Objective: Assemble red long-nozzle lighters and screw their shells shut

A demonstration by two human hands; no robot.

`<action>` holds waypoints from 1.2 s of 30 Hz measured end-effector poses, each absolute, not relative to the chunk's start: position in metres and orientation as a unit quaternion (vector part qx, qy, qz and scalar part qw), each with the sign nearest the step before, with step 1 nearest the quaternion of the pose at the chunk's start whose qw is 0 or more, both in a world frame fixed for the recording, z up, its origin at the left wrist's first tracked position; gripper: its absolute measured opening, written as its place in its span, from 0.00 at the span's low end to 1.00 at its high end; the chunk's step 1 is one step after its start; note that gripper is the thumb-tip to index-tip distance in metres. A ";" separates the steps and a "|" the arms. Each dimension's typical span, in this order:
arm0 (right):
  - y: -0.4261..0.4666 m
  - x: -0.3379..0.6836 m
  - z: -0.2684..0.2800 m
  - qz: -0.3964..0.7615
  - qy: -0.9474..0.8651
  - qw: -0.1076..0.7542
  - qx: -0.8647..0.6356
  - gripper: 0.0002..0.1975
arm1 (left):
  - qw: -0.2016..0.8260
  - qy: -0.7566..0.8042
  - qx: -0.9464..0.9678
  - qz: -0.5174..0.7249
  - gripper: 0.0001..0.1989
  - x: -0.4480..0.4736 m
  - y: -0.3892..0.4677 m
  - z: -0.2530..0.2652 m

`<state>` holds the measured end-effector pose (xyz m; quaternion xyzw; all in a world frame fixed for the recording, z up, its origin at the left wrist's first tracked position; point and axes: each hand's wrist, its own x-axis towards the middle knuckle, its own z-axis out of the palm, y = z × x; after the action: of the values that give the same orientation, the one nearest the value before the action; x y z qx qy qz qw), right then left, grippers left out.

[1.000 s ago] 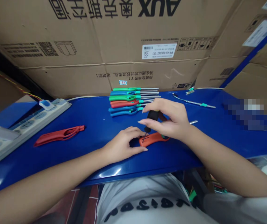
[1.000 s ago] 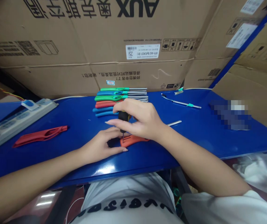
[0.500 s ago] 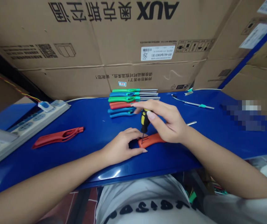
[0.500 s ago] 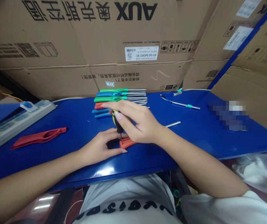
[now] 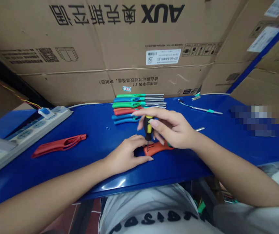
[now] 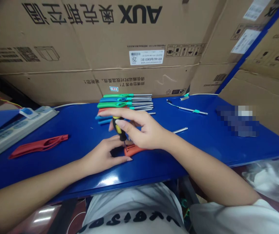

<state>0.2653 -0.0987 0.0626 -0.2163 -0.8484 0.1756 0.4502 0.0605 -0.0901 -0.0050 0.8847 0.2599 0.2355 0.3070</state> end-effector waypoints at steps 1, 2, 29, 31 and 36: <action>-0.098 0.265 0.062 0.160 -0.845 0.462 -0.218 0.13 | 0.308 0.260 0.885 0.234 0.21 0.060 -0.090 -0.005; -0.097 0.265 0.061 0.126 -0.841 0.478 -0.220 0.09 | 0.308 0.260 0.885 0.232 0.20 0.060 -0.090 -0.006; -0.098 0.262 0.063 0.115 -0.847 0.471 -0.217 0.09 | 0.278 0.304 0.879 0.239 0.12 0.063 -0.098 -0.005; -0.097 0.260 0.061 0.065 -0.847 0.484 -0.210 0.06 | 0.268 0.308 0.880 0.241 0.11 0.064 -0.099 -0.006; -0.097 0.260 0.057 -0.023 -0.845 0.491 -0.209 0.10 | 0.265 0.307 0.883 0.235 0.13 0.065 -0.102 -0.004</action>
<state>0.2601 -0.0974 0.0571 -0.2089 -0.8454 -0.0229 0.4910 0.0654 -0.1016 -0.0038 0.8835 0.3067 0.2351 0.2649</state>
